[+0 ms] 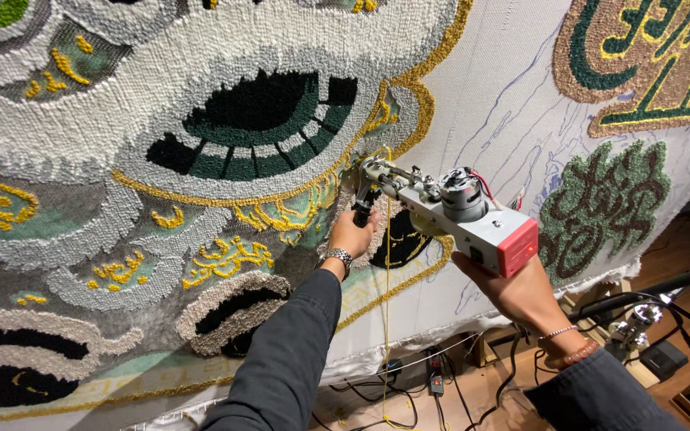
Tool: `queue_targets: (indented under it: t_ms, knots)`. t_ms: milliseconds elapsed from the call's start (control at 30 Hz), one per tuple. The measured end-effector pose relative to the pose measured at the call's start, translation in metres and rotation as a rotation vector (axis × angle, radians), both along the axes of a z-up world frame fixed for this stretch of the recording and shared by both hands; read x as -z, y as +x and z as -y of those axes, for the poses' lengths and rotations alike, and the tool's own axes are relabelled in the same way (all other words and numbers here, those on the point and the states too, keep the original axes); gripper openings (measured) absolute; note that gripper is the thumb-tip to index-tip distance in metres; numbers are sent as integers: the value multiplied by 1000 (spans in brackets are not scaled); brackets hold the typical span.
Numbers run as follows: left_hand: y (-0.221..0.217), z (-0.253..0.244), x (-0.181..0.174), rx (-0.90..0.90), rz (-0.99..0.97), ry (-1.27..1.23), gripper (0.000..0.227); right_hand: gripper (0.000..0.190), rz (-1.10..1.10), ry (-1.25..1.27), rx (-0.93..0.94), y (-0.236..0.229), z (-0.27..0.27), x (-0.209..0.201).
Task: The person uses a handheld tufting gun to apply yellow yarn into a stretched canvas, following a pre-drawn skull outline. They guide the tool along the design and occasionally adjust the yarn feed with their left hand.
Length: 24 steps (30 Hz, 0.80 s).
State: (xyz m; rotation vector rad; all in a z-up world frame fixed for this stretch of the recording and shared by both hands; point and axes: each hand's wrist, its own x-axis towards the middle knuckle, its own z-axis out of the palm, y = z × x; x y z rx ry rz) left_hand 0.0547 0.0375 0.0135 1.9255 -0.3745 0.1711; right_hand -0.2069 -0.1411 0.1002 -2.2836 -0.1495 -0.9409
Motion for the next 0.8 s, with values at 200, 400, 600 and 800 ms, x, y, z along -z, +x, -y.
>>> queue_targets:
  t_ms: [200, 400, 600, 800]
  knots:
    - [-10, -1, -11, -12, 65, 22, 27, 33, 77, -186, -22, -1, 0, -4]
    - [10, 6, 6, -11, 31, -9, 25, 20, 195, -467, -23, 2, 3, -10]
    - [92, 37, 64, 530, -331, -986, 35, 29, 58, -167, -126, 1, 7, -10]
    - [66, 22, 40, 409, -464, -847, 44, 26, -26, -194, -50, 7, 21, -3]
